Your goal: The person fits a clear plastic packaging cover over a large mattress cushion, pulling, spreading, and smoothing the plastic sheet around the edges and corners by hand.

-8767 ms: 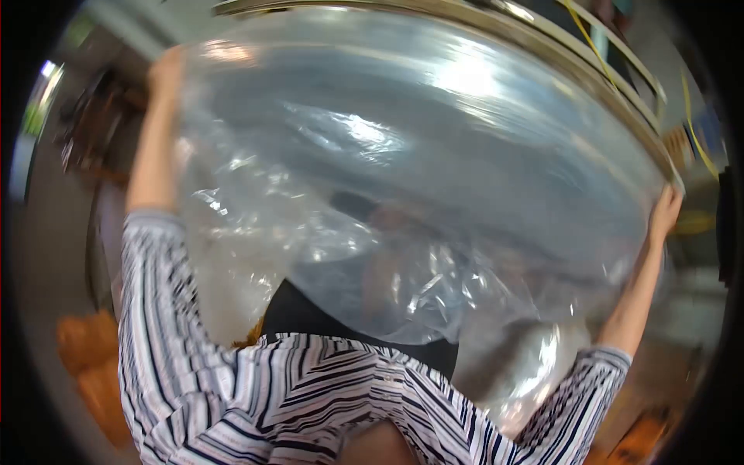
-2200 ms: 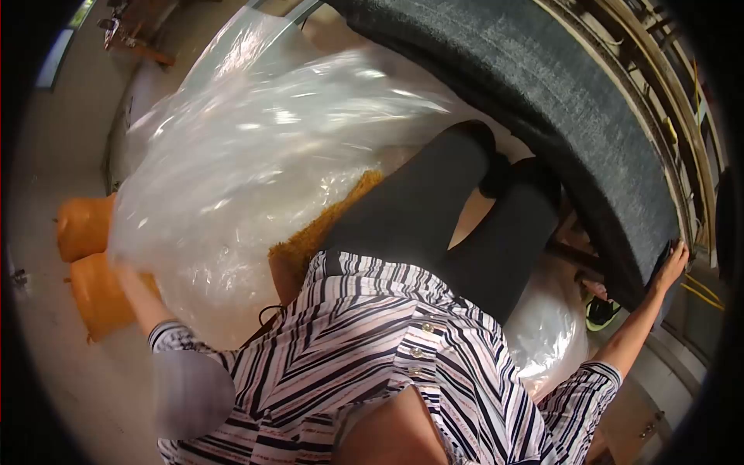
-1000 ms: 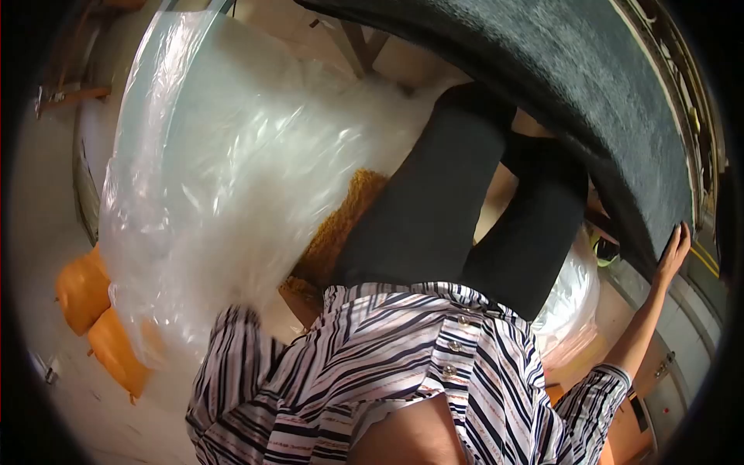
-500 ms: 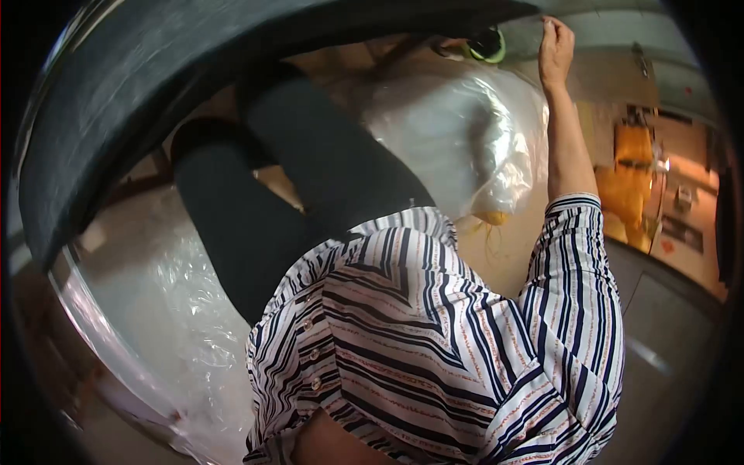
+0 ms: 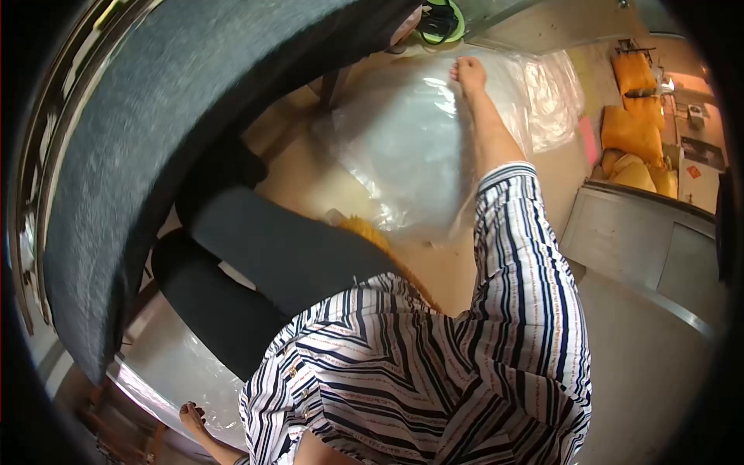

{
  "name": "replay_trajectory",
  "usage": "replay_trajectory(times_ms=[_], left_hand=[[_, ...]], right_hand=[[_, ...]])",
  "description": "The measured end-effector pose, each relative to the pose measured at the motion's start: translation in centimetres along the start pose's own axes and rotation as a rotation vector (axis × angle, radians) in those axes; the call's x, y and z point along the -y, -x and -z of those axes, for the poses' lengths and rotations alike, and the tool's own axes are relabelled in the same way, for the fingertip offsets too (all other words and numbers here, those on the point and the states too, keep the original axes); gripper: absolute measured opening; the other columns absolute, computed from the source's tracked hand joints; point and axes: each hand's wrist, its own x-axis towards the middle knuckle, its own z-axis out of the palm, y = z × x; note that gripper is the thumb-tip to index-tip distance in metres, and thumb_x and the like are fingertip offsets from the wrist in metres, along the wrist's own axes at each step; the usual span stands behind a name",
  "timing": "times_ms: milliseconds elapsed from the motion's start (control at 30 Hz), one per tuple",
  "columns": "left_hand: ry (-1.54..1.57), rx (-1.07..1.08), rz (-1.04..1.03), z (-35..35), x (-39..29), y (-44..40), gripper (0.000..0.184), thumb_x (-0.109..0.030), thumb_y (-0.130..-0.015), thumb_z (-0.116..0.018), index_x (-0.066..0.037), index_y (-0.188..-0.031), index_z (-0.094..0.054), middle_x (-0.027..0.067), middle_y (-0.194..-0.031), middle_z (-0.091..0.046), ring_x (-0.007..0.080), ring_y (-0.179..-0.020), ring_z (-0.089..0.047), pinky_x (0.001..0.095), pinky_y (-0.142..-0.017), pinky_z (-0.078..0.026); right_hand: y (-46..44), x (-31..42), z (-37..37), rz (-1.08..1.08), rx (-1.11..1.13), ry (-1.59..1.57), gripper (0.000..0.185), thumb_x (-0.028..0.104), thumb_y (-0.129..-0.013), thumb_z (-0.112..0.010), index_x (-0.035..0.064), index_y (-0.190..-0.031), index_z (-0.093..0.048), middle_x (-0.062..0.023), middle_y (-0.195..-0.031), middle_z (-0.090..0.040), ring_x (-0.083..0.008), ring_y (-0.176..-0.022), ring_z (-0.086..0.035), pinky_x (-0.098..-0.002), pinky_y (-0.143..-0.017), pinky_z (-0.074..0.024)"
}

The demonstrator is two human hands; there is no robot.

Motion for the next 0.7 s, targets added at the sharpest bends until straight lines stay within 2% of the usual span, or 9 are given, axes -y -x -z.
replay_trajectory(times_ms=[67,133,233,300,400,500,533,633,700], left_hand=[[-0.055,0.028,-0.100,1.0,-4.7,2.5,0.025,-0.031,-0.088,-0.048,-0.009,-0.085,-0.060,0.0035,-0.059,-0.058,0.0138,-0.051,-0.058,0.0313,-0.043,-0.042],[-0.054,0.074,-0.209,-0.2,-9.6,0.0,0.025,-0.031,-0.088,-0.050,-0.008,-0.086,-0.060,0.0038,-0.059,-0.058,0.0135,-0.052,-0.057,0.0301,-0.044,-0.042],[-0.074,0.129,-0.335,-0.3,-17.1,3.5,0.023,-0.029,-0.089,-0.052,-0.006,-0.090,-0.059,0.0037,-0.060,-0.056,0.0124,-0.054,-0.054,0.0268,-0.050,-0.040],[-0.086,0.175,-0.450,-0.5,-19.7,4.0,0.023,-0.028,-0.090,-0.052,-0.006,-0.091,-0.059,0.0031,-0.060,-0.055,0.0124,-0.055,-0.052,0.0265,-0.053,-0.040],[-0.184,0.229,-0.536,0.0,-24.4,5.4,0.023,-0.024,-0.092,-0.052,-0.003,-0.094,-0.059,0.0051,-0.061,-0.054,0.0135,-0.055,-0.052,0.0272,-0.056,-0.041],[-0.242,0.282,-0.677,0.7,-28.5,5.9,0.025,-0.024,-0.092,-0.052,-0.001,-0.096,-0.059,0.0075,-0.063,-0.055,0.0146,-0.057,-0.055,0.0279,-0.058,-0.044],[-0.252,0.294,-0.726,0.9,-30.0,6.5,0.025,-0.024,-0.093,-0.051,0.000,-0.096,-0.058,0.0083,-0.064,-0.056,0.0150,-0.057,-0.056,0.0281,-0.059,-0.045],[-0.277,0.358,-0.890,1.9,-36.3,11.0,0.026,-0.023,-0.093,-0.050,0.001,-0.096,-0.058,0.0110,-0.065,-0.059,0.0171,-0.060,-0.060,0.0295,-0.058,-0.046],[-0.387,0.361,-0.988,2.1,-41.2,15.1,0.024,-0.021,-0.092,-0.052,0.002,-0.094,-0.058,0.0140,-0.069,-0.060,0.0193,-0.059,-0.060,0.0303,-0.058,-0.046]], right_hand=[[-0.6,-0.3,-0.6,-0.005,0.092,0.052,0.021,0.018,-0.087,-0.057,0.0004,-0.098,-0.056,-0.0089,-0.076,-0.060,-0.0157,-0.064,-0.060,-0.0270,-0.055,-0.0497],[1.1,-2.1,-4.3,0.015,0.186,0.192,0.028,0.024,-0.086,-0.059,-0.0002,-0.100,-0.055,-0.0126,-0.079,-0.062,-0.0207,-0.070,-0.063,-0.0317,-0.061,-0.0514],[2.8,-4.2,-2.4,0.225,0.043,0.836,0.040,0.035,-0.084,-0.059,-0.0007,-0.100,-0.054,-0.0189,-0.087,-0.064,-0.0306,-0.081,-0.063,-0.0395,-0.071,-0.0496],[7.5,-2.7,0.2,0.007,-0.053,1.060,0.046,0.041,-0.082,-0.057,-0.0010,-0.099,-0.054,-0.0224,-0.094,-0.063,-0.0360,-0.089,-0.060,-0.0440,-0.078,-0.0460],[12.9,-1.0,2.3,0.029,0.032,1.121,0.038,0.037,-0.084,-0.054,-0.0001,-0.094,-0.055,-0.0203,-0.092,-0.065,-0.0358,-0.085,-0.061,-0.0438,-0.075,-0.0463],[16.5,-3.8,3.7,0.066,-0.019,1.023,0.031,0.030,-0.087,-0.052,-0.0001,-0.089,-0.055,-0.0188,-0.084,-0.065,-0.0330,-0.079,-0.062,-0.0403,-0.073,-0.0477],[17.1,-4.7,4.1,0.008,0.019,0.834,0.020,0.019,-0.088,-0.051,0.0004,-0.090,-0.057,-0.0139,-0.075,-0.064,-0.0252,-0.073,-0.063,-0.0359,-0.068,-0.0482],[19.5,-4.5,5.8,-0.185,-0.032,0.219,0.020,0.013,-0.087,-0.050,0.0009,-0.101,-0.058,-0.0119,-0.081,-0.065,-0.0248,-0.080,-0.063,-0.0347,-0.071,-0.0476],[20.1,-3.7,5.9,-0.062,-0.085,0.032,0.016,0.008,-0.089,-0.047,0.0003,-0.098,-0.059,-0.0086,-0.082,-0.064,-0.0163,-0.082,-0.061,-0.0291,-0.073,-0.0472]])
